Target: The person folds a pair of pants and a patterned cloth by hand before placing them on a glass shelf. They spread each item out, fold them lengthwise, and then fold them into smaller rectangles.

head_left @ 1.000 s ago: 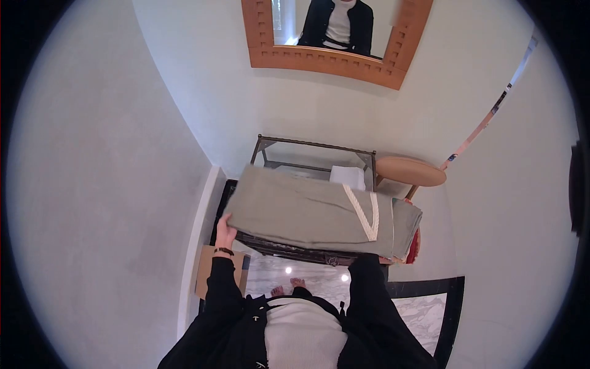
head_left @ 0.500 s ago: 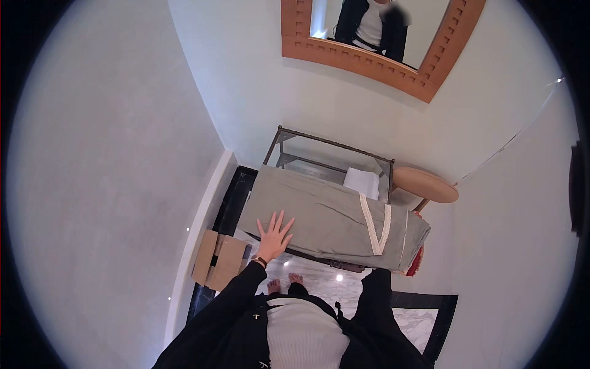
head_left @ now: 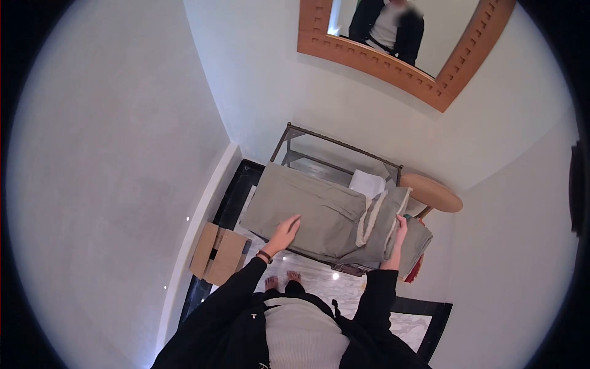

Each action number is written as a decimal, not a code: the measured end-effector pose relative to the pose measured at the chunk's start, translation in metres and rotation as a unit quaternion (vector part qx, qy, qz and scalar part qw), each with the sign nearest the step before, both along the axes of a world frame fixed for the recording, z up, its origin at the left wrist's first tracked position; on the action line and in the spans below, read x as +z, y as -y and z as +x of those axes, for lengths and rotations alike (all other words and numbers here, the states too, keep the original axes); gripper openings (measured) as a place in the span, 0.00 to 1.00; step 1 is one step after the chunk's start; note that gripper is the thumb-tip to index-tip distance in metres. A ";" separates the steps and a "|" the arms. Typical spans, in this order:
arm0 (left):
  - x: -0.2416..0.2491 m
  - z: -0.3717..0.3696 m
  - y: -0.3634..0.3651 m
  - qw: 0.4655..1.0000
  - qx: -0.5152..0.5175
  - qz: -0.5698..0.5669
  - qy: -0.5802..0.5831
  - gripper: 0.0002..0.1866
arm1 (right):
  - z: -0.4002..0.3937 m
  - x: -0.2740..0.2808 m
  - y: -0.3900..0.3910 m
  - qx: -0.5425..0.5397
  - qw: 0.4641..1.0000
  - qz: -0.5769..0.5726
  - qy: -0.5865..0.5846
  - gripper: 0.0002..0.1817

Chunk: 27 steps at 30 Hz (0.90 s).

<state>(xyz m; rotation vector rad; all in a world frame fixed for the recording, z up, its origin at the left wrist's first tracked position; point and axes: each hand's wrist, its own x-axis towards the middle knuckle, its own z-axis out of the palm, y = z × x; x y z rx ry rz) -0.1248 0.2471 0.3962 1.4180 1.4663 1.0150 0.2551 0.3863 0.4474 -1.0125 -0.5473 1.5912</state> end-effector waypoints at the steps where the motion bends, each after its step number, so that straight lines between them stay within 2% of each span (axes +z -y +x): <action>1: 0.014 0.000 -0.006 0.992 -0.005 -0.062 0.110 0.29 | -0.012 -0.031 -0.017 -0.015 0.999 0.028 0.036 0.22; 2: 0.041 0.000 -0.011 0.968 -0.010 -0.121 0.218 0.31 | -0.023 -0.047 -0.029 -0.029 0.995 0.057 0.072 0.21; 3: 0.062 -0.003 -0.016 0.930 -0.016 -0.176 0.323 0.33 | -0.052 -0.030 -0.027 -0.015 0.997 0.034 0.070 0.22; 4: 0.074 -0.008 -0.021 0.892 -0.012 -0.199 0.407 0.34 | -0.101 0.010 -0.013 -0.001 0.998 0.009 0.068 0.23; 6: 0.087 -0.017 -0.028 0.793 -0.008 -0.237 0.561 0.35 | -0.193 0.096 0.021 -0.004 0.995 0.061 0.082 0.31; 8: 0.085 -0.029 -0.029 0.742 -0.005 -0.200 0.640 0.38 | -0.253 0.126 0.040 0.073 0.992 0.093 0.048 0.40; 9: 0.083 -0.036 -0.028 0.714 -0.005 -0.180 0.676 0.40 | -0.277 0.115 0.043 0.105 0.991 0.080 0.016 0.42; 10: 0.077 -0.044 -0.026 0.724 0.028 -0.168 0.669 0.40 | -0.296 0.097 0.042 0.137 0.988 0.066 -0.015 0.44; 12: 0.063 -0.057 -0.019 0.741 0.093 -0.141 0.650 0.41 | -0.315 0.061 0.050 0.234 0.965 0.067 0.094 0.45; 13: 0.073 -0.053 -0.006 0.776 0.132 -0.119 0.605 0.40 | -0.316 0.047 0.057 0.281 0.946 0.067 0.149 0.45; 14: 0.085 -0.050 0.006 0.808 0.173 -0.101 0.555 0.39 | -0.311 0.038 0.065 0.310 0.905 0.097 0.275 0.45; 16: 0.036 -0.071 -0.002 0.719 0.169 -0.166 0.653 0.37 | -0.290 0.024 0.079 0.346 0.774 0.151 0.509 0.44; 18: 0.010 -0.075 0.012 0.878 0.091 -0.060 0.465 0.31 | -0.261 0.004 0.088 0.318 0.703 0.201 0.603 0.42; 19: 0.001 -0.076 0.015 0.933 0.048 -0.004 0.357 0.28 | -0.247 -0.005 0.093 0.301 0.663 0.224 0.647 0.41; 20: -0.003 -0.082 0.010 0.890 0.066 -0.085 0.444 0.25 | -0.237 -0.012 0.097 0.285 0.658 0.254 0.649 0.40; 22: -0.012 -0.093 -0.007 0.763 0.097 -0.241 0.592 0.19 | -0.221 -0.017 0.101 0.249 0.644 0.314 0.652 0.38; 25: -0.027 -0.115 -0.002 0.779 0.049 -0.140 0.609 0.15 | -0.216 0.000 0.103 0.248 0.660 0.333 0.626 0.35; 26: -0.024 -0.121 0.004 0.819 0.052 -0.094 0.563 0.14 | -0.217 0.007 0.103 0.247 0.664 0.332 0.623 0.34; 27: 0.002 -0.121 0.015 0.854 0.053 -0.045 0.515 0.14 | -0.218 0.011 0.103 0.244 0.666 0.332 0.622 0.33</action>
